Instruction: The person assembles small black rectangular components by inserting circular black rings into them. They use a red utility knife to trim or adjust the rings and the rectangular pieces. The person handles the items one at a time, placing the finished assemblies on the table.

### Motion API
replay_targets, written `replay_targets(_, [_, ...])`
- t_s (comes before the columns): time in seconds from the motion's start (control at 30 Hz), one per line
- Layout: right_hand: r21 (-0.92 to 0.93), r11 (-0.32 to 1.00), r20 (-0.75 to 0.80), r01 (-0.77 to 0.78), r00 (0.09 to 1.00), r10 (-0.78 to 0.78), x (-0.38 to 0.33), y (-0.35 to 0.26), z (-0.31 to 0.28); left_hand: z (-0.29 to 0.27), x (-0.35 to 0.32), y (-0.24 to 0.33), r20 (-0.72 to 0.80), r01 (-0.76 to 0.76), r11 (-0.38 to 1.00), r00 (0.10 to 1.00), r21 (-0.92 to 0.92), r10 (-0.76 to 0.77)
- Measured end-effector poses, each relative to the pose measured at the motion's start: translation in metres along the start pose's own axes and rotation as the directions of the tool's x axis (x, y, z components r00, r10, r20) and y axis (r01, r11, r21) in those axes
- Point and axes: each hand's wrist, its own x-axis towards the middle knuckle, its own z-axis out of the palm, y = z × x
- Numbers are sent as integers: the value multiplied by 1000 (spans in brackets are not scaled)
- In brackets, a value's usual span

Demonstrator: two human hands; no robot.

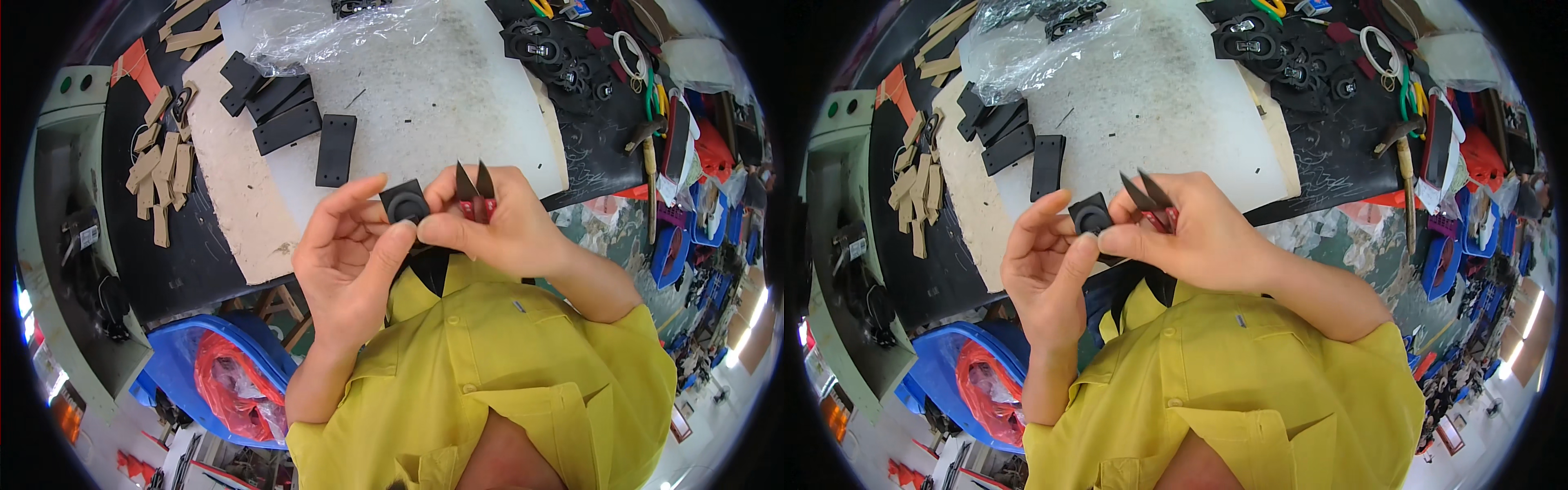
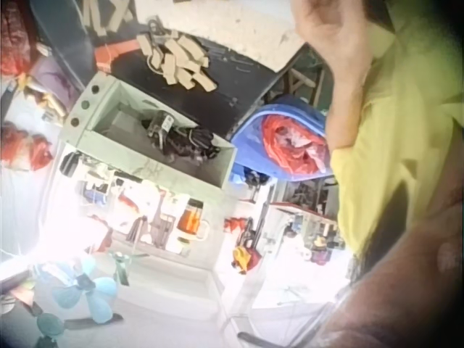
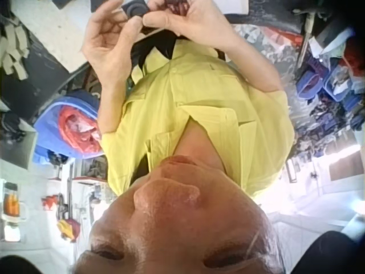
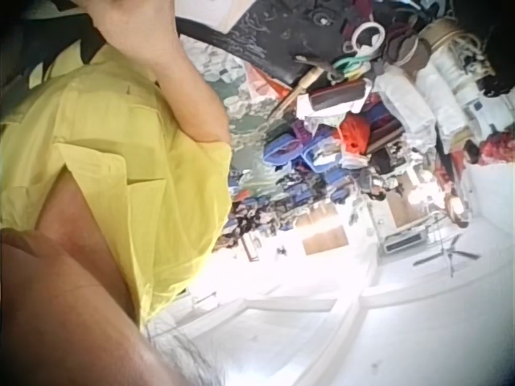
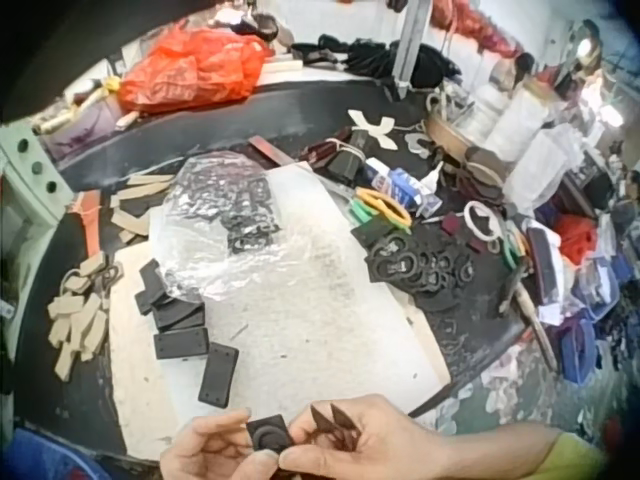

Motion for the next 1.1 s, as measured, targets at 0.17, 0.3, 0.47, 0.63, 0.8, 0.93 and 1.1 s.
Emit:
replay_targets(0.17, [232, 967, 69, -103, 994, 89, 10, -6, -4, 2, 12, 11, -96, 138, 989, 985, -46, -141])
replay_targets(0.3, [372, 907, 99, -198, 980, 173, 12, -6, -5, -1, 18, 11, -88, 213, 973, 971, -93, -221])
replay_targets(0.47, [293, 954, -86, -65, 992, 94, 8, -7, 3, 4, 16, 3, -126, 58, 998, 990, 10, -56])
replay_targets(0.63, [-312, 888, -209, 338, 888, -411, 6, -2, 10, 10, 4, -5, -36, -166, 930, 981, 327, 188])
replay_targets(0.8, [-308, 886, -326, 346, 837, -440, 2, -5, -2, 6, 3, 18, -61, 316, 947, 946, -61, -319])
replay_targets(0.93, [-262, 929, -92, 262, 951, -294, 11, -20, -6, 8, 4, 18, -25, 355, 933, 934, -53, -357])
replay_targets(1.1, [-61, 992, -58, 110, 992, -114, 11, -16, -4, 4, 3, 14, -35, 304, 945, 953, 122, -302])
